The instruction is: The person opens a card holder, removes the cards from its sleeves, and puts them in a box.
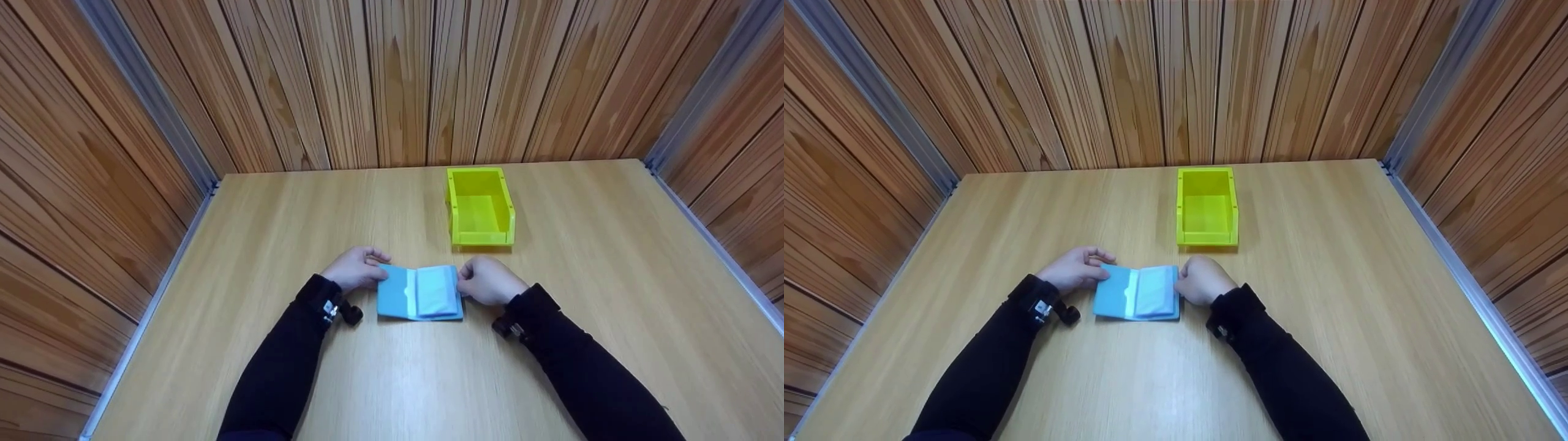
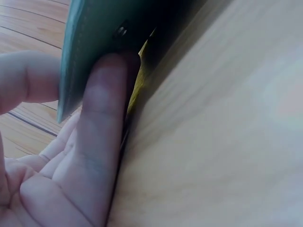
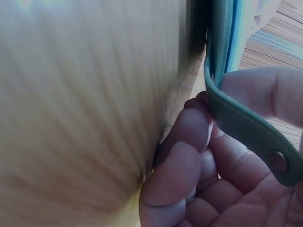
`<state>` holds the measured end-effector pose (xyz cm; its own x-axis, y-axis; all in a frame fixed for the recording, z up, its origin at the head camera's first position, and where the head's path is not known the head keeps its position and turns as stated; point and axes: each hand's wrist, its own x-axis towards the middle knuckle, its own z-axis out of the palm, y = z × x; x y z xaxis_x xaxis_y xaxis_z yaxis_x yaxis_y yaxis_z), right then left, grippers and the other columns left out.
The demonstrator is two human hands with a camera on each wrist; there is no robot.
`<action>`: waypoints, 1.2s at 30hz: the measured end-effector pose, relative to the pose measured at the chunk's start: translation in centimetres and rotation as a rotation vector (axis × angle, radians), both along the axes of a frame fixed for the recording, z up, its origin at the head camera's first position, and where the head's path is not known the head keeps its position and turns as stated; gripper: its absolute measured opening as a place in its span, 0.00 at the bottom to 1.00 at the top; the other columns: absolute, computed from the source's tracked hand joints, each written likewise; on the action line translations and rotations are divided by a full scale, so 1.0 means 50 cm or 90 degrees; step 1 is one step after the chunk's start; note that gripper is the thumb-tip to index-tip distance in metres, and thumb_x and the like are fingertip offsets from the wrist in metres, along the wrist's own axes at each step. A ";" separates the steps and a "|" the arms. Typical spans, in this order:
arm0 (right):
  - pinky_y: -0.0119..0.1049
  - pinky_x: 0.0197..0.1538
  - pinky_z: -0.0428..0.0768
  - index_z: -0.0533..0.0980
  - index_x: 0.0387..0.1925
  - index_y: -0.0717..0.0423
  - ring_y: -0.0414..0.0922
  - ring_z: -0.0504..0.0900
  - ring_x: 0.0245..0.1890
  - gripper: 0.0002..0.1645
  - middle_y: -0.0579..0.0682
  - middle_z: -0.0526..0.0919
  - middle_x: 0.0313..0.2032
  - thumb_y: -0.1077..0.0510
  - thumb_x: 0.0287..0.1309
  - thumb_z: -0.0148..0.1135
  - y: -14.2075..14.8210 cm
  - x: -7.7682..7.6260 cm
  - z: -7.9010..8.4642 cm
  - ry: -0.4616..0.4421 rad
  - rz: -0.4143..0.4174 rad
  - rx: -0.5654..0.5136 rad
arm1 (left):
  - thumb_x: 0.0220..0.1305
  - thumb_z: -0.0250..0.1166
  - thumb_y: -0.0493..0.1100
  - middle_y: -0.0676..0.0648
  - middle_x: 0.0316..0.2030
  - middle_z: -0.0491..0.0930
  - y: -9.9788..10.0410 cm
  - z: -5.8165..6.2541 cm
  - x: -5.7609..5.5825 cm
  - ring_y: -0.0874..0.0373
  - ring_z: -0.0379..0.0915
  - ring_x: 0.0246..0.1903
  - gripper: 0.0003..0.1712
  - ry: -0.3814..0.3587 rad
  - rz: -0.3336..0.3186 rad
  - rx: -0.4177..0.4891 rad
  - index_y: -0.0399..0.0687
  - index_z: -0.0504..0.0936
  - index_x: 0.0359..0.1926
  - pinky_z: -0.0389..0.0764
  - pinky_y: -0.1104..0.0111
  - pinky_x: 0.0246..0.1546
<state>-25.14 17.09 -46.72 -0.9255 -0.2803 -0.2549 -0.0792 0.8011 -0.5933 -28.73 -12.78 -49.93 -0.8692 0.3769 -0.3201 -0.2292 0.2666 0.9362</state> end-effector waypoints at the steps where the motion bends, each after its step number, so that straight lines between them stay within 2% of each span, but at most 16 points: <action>1: 0.33 0.23 0.66 0.76 0.22 0.53 0.42 0.70 0.20 0.12 0.43 0.73 0.19 0.56 0.60 0.61 0.000 0.000 0.000 0.000 0.000 0.000 | 0.57 0.69 0.35 0.43 0.44 0.82 -0.001 0.000 0.000 0.55 0.80 0.40 0.24 -0.001 0.000 0.001 0.39 0.75 0.55 0.84 0.68 0.37; 7: 0.34 0.23 0.66 0.76 0.21 0.52 0.43 0.71 0.20 0.13 0.44 0.72 0.18 0.56 0.60 0.61 -0.001 -0.003 -0.001 -0.004 -0.004 -0.002 | 0.58 0.68 0.34 0.44 0.44 0.83 -0.003 0.001 0.000 0.55 0.81 0.41 0.23 -0.010 0.000 0.021 0.38 0.75 0.55 0.84 0.67 0.39; 10: 0.34 0.25 0.68 0.78 0.24 0.54 0.44 0.72 0.22 0.11 0.45 0.75 0.21 0.55 0.61 0.61 0.000 -0.003 0.000 -0.010 -0.004 -0.004 | 0.58 0.67 0.32 0.44 0.43 0.82 -0.002 0.000 0.002 0.55 0.81 0.40 0.22 -0.012 0.005 0.030 0.37 0.75 0.54 0.84 0.67 0.39; 12: 0.34 0.27 0.72 0.80 0.29 0.53 0.43 0.74 0.25 0.09 0.46 0.78 0.24 0.53 0.62 0.61 0.004 -0.001 0.009 0.006 -0.011 -0.002 | 0.57 0.67 0.32 0.44 0.42 0.82 -0.002 -0.003 0.003 0.56 0.81 0.39 0.21 -0.011 0.007 0.025 0.38 0.76 0.53 0.84 0.68 0.38; 15: 0.35 0.34 0.77 0.81 0.37 0.54 0.45 0.77 0.31 0.10 0.48 0.81 0.31 0.52 0.64 0.60 0.014 0.008 0.046 0.077 -0.035 -0.034 | 0.57 0.68 0.34 0.46 0.41 0.82 0.001 -0.006 0.005 0.57 0.80 0.38 0.21 -0.011 0.003 0.012 0.40 0.77 0.52 0.83 0.69 0.37; 18: 0.40 0.40 0.79 0.79 0.44 0.56 0.47 0.79 0.36 0.13 0.51 0.82 0.36 0.52 0.64 0.61 0.020 0.025 0.106 0.184 -0.058 -0.097 | 0.57 0.69 0.34 0.46 0.40 0.82 0.003 -0.008 0.005 0.57 0.80 0.37 0.20 -0.010 0.000 0.009 0.40 0.78 0.51 0.83 0.69 0.37; 21: 0.44 0.44 0.79 0.78 0.47 0.57 0.49 0.79 0.41 0.16 0.52 0.82 0.39 0.51 0.63 0.63 0.011 0.040 0.155 0.270 -0.036 -0.157 | 0.57 0.68 0.32 0.45 0.40 0.83 0.003 -0.008 0.004 0.57 0.81 0.38 0.19 -0.007 0.001 0.020 0.38 0.78 0.51 0.84 0.69 0.38; 23: 0.45 0.45 0.80 0.77 0.50 0.56 0.49 0.79 0.43 0.18 0.51 0.82 0.41 0.50 0.63 0.65 -0.005 0.045 0.164 0.290 -0.005 -0.180 | 0.57 0.67 0.31 0.44 0.40 0.83 0.001 -0.008 0.002 0.56 0.82 0.39 0.19 -0.008 0.001 0.028 0.37 0.77 0.51 0.85 0.68 0.39; 26: 0.46 0.51 0.80 0.75 0.56 0.53 0.49 0.78 0.49 0.25 0.50 0.81 0.47 0.47 0.60 0.67 -0.036 0.043 0.147 0.262 0.049 -0.165 | 0.56 0.67 0.31 0.43 0.41 0.83 -0.002 -0.006 0.001 0.55 0.82 0.40 0.20 -0.010 -0.002 0.030 0.37 0.77 0.51 0.85 0.67 0.40; 31: 0.52 0.62 0.75 0.67 0.67 0.50 0.52 0.74 0.60 0.44 0.52 0.74 0.60 0.40 0.52 0.72 -0.072 0.028 0.083 0.145 0.137 -0.018 | 0.56 0.69 0.34 0.43 0.44 0.83 -0.007 -0.001 0.003 0.54 0.82 0.42 0.24 -0.008 -0.018 0.016 0.41 0.76 0.54 0.85 0.65 0.41; 34: 0.53 0.65 0.73 0.67 0.68 0.51 0.53 0.73 0.60 0.51 0.55 0.72 0.62 0.41 0.44 0.77 -0.077 0.016 0.054 0.098 0.142 0.031 | 0.55 0.70 0.36 0.44 0.45 0.83 -0.006 0.001 0.003 0.54 0.82 0.43 0.25 -0.006 -0.024 0.005 0.43 0.77 0.55 0.84 0.66 0.42; 36: 0.53 0.65 0.72 0.67 0.68 0.54 0.52 0.73 0.59 0.54 0.56 0.72 0.62 0.42 0.40 0.80 -0.076 0.009 0.041 0.087 0.138 0.047 | 0.55 0.71 0.37 0.44 0.45 0.83 -0.005 0.002 0.003 0.55 0.81 0.43 0.25 -0.004 -0.024 -0.003 0.43 0.77 0.55 0.84 0.67 0.41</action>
